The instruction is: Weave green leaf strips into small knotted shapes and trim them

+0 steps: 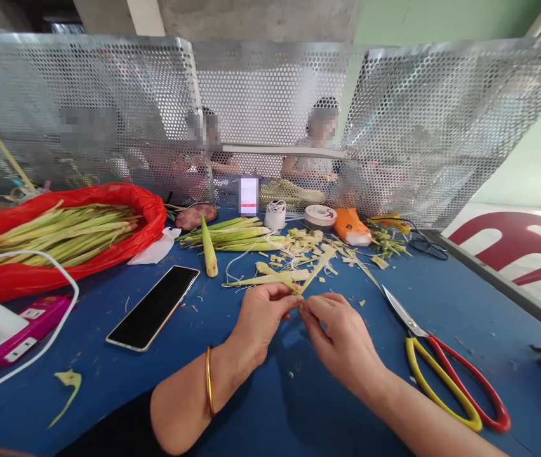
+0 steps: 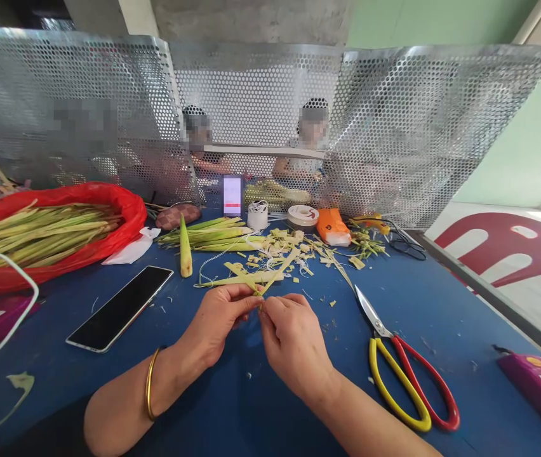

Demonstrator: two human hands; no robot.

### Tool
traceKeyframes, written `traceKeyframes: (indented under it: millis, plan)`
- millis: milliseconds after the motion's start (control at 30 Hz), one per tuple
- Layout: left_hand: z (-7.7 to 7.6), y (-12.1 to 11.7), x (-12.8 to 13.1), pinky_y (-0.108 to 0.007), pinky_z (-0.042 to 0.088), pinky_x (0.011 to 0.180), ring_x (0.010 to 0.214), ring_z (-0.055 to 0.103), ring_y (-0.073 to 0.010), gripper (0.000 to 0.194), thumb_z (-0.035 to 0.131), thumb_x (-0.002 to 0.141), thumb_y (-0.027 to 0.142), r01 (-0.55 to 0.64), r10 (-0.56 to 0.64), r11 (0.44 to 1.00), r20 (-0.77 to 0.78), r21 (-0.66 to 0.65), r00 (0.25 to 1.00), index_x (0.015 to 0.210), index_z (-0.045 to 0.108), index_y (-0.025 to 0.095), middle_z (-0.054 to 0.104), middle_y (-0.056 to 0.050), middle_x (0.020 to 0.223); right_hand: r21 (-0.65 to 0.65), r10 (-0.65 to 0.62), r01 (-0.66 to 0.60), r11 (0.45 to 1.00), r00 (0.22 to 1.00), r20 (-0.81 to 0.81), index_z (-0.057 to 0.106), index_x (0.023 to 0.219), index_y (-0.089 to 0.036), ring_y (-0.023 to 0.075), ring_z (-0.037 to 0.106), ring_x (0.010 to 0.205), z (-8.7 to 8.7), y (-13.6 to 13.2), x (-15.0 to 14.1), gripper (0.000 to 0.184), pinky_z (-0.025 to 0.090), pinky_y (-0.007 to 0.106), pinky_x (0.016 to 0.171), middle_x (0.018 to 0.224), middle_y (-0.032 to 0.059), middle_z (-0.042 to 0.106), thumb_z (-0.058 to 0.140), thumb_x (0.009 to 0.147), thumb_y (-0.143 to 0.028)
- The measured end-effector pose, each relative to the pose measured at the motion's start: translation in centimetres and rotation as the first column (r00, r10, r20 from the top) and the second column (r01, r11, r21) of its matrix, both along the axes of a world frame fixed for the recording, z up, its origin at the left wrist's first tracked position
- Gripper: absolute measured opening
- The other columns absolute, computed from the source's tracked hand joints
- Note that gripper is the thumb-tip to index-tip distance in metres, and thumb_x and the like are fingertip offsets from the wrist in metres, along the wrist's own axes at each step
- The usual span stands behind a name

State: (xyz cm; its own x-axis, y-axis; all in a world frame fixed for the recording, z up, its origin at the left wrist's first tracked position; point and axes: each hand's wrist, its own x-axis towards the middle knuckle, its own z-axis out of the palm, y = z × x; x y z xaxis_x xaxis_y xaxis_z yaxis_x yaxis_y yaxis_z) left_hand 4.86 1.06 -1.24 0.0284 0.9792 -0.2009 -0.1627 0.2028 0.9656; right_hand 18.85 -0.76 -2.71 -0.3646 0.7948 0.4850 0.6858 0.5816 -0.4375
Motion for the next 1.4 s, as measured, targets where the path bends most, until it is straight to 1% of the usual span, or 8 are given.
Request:
traceKeyframes:
  millis: [567, 800, 900, 967, 1033, 1100, 1167, 1400]
  plan:
    - [-1.5, 0.5, -0.3, -0.019, 0.026, 0.047, 0.049, 0.042, -0.0046, 0.027, 0.079, 0.055, 0.019, -0.018, 0.024, 0.998, 0.096, -0.059, 0.995, 0.082, 0.075, 0.017, 0.061, 0.003, 0.059, -0.010, 0.083, -0.083, 0.997, 0.997, 0.007, 0.045, 0.069, -0.022, 0.0149, 0.053, 0.062, 0.2, -0.4, -0.2, 0.024, 0.040, 0.029, 0.076, 0.064, 0.0000, 0.059, 0.040, 0.090, -0.010]
    - [0.0, 1.1, -1.4, -0.019, 0.024, 0.044, 0.054, 0.049, -0.0069, 0.027, 0.075, 0.064, 0.028, 0.227, -0.202, 0.964, 0.177, -0.136, 0.963, 0.087, 0.075, 0.016, 0.064, -0.002, 0.074, -0.088, -0.012, 0.014, 0.996, 1.000, 0.026, 0.047, 0.065, -0.023, 0.0152, 0.053, 0.061, 0.3, 0.3, 0.2, 0.027, 0.039, 0.031, 0.077, 0.061, -0.0014, 0.058, 0.043, 0.091, -0.018]
    - [0.1, 1.2, -1.6, -0.018, 0.022, 0.043, 0.053, 0.046, -0.0056, 0.022, 0.076, 0.064, 0.029, 0.208, -0.194, 0.973, 0.133, -0.102, 0.972, 0.080, 0.074, 0.015, 0.063, -0.002, 0.073, -0.235, -0.052, 0.035, 0.971, 0.997, -0.066, 0.052, 0.063, -0.022, 0.0163, 0.053, 0.062, 0.4, 0.8, 0.5, 0.028, 0.039, 0.032, 0.072, 0.060, -0.0010, 0.059, 0.049, 0.090, -0.029]
    - [-0.1, 1.1, -1.5, -0.018, 0.021, 0.043, 0.051, 0.044, -0.0047, 0.020, 0.078, 0.064, 0.028, 0.195, -0.189, 0.979, 0.086, -0.066, 0.978, 0.078, 0.073, 0.015, 0.062, -0.001, 0.070, -0.402, -0.132, 0.011, 0.915, 0.953, -0.274, 0.058, 0.067, -0.022, 0.0170, 0.054, 0.063, 0.3, 1.3, 0.6, 0.027, 0.040, 0.030, 0.064, 0.064, 0.0002, 0.062, 0.054, 0.087, -0.039]
    - [-0.4, 1.0, -1.3, -0.018, 0.022, 0.043, 0.050, 0.045, -0.0045, 0.021, 0.076, 0.066, 0.029, 0.227, -0.223, 0.972, 0.064, -0.064, 0.973, 0.082, 0.073, 0.016, 0.064, -0.001, 0.071, -0.533, -0.241, -0.100, 0.840, 0.811, -0.533, 0.063, 0.076, -0.020, 0.0170, 0.057, 0.065, 0.2, 1.7, 0.6, 0.026, 0.043, 0.029, 0.063, 0.069, 0.0014, 0.064, 0.060, 0.082, -0.045]
    - [-0.4, 0.8, -1.3, -0.017, 0.023, 0.043, 0.050, 0.047, -0.0047, 0.023, 0.075, 0.069, 0.031, 0.276, -0.271, 0.958, 0.058, -0.085, 0.961, 0.087, 0.073, 0.016, 0.066, -0.003, 0.075, -0.570, -0.326, -0.226, 0.790, 0.632, -0.703, 0.065, 0.081, -0.018, 0.0160, 0.059, 0.066, 0.2, 2.0, 0.5, 0.028, 0.047, 0.029, 0.067, 0.072, 0.0013, 0.065, 0.068, 0.076, -0.046]
    - [-0.3, 0.7, -1.2, -0.017, 0.025, 0.043, 0.050, 0.050, -0.0053, 0.025, 0.074, 0.070, 0.034, 0.314, -0.308, 0.943, 0.065, -0.112, 0.949, 0.087, 0.072, 0.016, 0.069, -0.005, 0.077, -0.568, -0.369, -0.281, 0.773, 0.530, -0.764, 0.066, 0.079, -0.017, 0.0142, 0.059, 0.063, 0.2, 2.1, 0.5, 0.028, 0.048, 0.029, 0.067, 0.070, 0.0007, 0.064, 0.074, 0.071, -0.043]
    - [-0.8, 0.5, -0.9, -0.017, 0.026, 0.042, 0.044, 0.048, -0.0037, 0.021, 0.077, 0.067, 0.029, 0.319, -0.317, 0.936, 0.036, -0.149, 0.948, 0.080, 0.072, 0.014, 0.069, -0.004, 0.069, -0.489, -0.301, -0.156, 0.858, 0.619, -0.726, 0.061, 0.056, -0.018, 0.0133, 0.054, 0.055, -0.2, 2.1, 0.5, 0.028, 0.044, 0.027, 0.056, 0.059, 0.0008, 0.061, 0.073, 0.071, -0.040]
